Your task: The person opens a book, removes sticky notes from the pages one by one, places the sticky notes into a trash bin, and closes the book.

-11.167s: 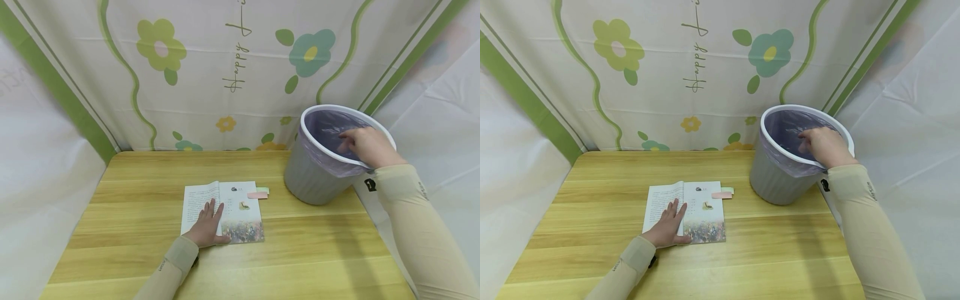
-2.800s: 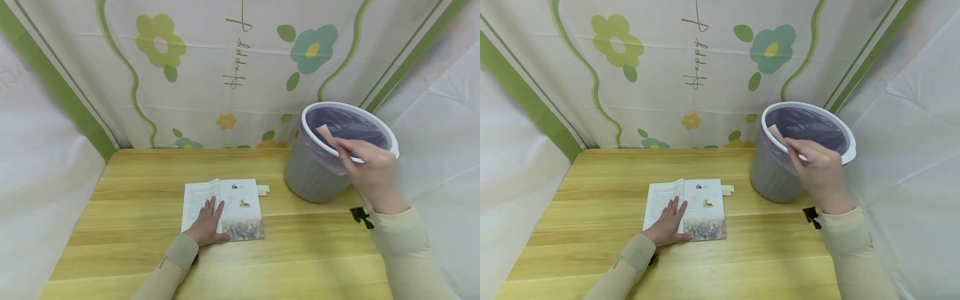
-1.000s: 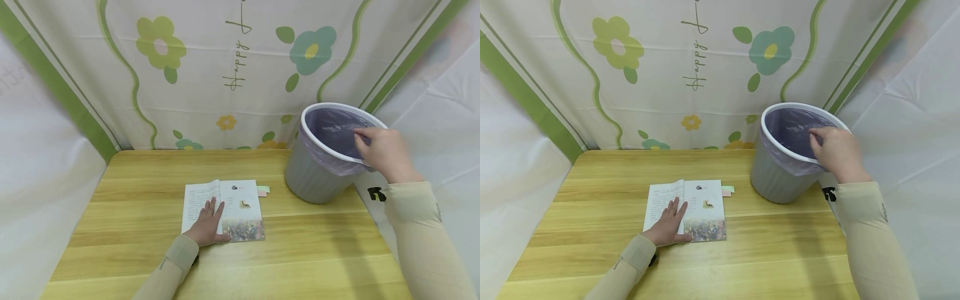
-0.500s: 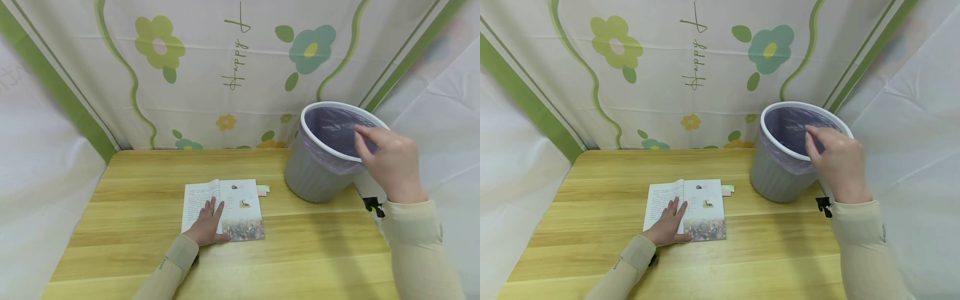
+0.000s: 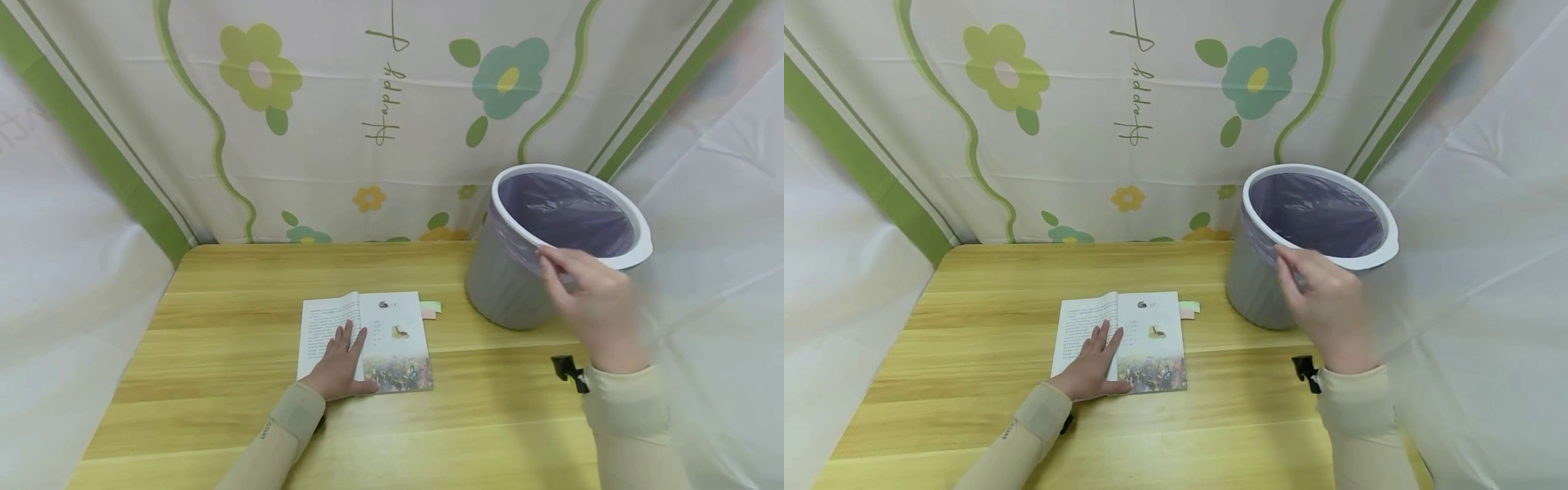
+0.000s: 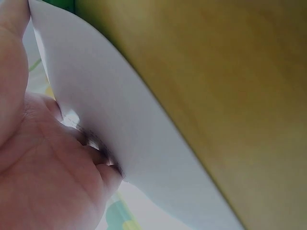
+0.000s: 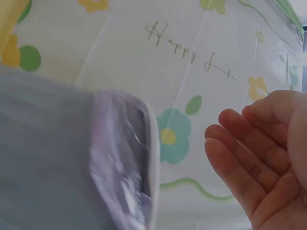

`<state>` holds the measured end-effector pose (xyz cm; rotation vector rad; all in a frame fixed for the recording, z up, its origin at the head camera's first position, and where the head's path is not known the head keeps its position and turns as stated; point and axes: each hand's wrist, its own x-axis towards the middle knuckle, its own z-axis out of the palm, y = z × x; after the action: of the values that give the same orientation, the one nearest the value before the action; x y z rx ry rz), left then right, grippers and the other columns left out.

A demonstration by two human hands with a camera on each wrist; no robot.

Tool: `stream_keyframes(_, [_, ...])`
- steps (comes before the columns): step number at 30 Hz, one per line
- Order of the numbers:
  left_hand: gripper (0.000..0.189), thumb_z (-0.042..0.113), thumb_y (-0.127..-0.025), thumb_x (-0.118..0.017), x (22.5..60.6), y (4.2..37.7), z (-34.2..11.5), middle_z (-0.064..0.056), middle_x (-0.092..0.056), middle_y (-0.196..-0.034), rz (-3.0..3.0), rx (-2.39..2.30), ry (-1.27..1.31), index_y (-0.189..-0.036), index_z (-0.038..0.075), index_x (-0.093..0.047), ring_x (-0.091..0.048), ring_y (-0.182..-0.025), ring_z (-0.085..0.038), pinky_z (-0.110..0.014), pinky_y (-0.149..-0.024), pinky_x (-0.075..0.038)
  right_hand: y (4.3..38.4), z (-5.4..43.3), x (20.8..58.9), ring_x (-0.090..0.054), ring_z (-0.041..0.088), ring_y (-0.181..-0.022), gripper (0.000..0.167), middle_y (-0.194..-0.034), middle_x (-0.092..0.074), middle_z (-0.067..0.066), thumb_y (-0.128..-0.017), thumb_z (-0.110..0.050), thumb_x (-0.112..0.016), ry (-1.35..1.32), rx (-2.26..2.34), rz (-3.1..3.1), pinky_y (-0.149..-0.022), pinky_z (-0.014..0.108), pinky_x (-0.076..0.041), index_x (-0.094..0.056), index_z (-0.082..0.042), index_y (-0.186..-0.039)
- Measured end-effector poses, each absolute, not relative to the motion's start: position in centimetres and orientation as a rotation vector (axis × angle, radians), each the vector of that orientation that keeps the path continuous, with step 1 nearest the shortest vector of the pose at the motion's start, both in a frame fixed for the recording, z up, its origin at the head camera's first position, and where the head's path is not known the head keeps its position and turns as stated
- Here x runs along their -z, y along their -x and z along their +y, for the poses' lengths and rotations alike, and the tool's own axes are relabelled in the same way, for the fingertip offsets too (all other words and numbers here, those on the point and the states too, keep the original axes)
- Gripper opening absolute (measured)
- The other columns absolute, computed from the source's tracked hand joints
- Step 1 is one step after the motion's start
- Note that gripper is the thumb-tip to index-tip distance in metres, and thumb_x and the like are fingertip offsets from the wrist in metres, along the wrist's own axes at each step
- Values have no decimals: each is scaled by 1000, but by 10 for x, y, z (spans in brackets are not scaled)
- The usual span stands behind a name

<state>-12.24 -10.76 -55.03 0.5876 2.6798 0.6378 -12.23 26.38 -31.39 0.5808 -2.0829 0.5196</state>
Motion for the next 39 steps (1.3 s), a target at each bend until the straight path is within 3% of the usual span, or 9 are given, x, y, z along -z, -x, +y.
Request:
stream_keyframes(9, [115,62,-82,-71,555,124,-108,-23,15,-161,2676,-650,-589,-160,9,-5,9,-147,-42,-55,-118,-8,122,247,376,-71,26,-79,21,-98,-75,13,-84,1,-68,-655,-655,-2156,-84,10,-46,-75,3,-105])
stream_keyframes(20, [116,66,-82,-67,558,125,-108,-24,15,-161,2680,-630,-611,-160,9,-4,9,-147,-41,-54,-118,-8,119,224,473,-71,33,-86,30,-112,-68,24,-84,13,-67,-462,-959,-2289,-78,13,-51,-68,10,-115])
stream_keyframes(26, [115,66,-82,-68,558,125,-107,-24,13,-161,2687,-637,-615,-160,9,-5,8,-147,-42,-55,-117,-9,114,209,506,-71,32,-90,28,-113,-69,23,-86,10,-69,-420,-1007,-2406,-73,25,-57,-69,9,-114])
stream_keyframes(34, [116,67,-81,-67,560,126,-109,-24,13,-161,2699,-623,-619,-160,9,-5,7,-147,-41,-56,-117,-10,105,197,531,-70,31,-96,34,-123,-65,20,-91,2,-68,-271,-1102,-2625,-76,29,-58,-66,4,-124])
stream_keyframes(39, [115,66,-81,-69,560,126,-108,-24,13,-161,2699,-634,-611,-160,8,-7,7,-147,-42,-56,-117,-10,99,188,541,-64,33,-112,39,-130,-63,17,-94,-7,-66,-192,-1112,-2790,-91,40,-53,-62,0,-132])
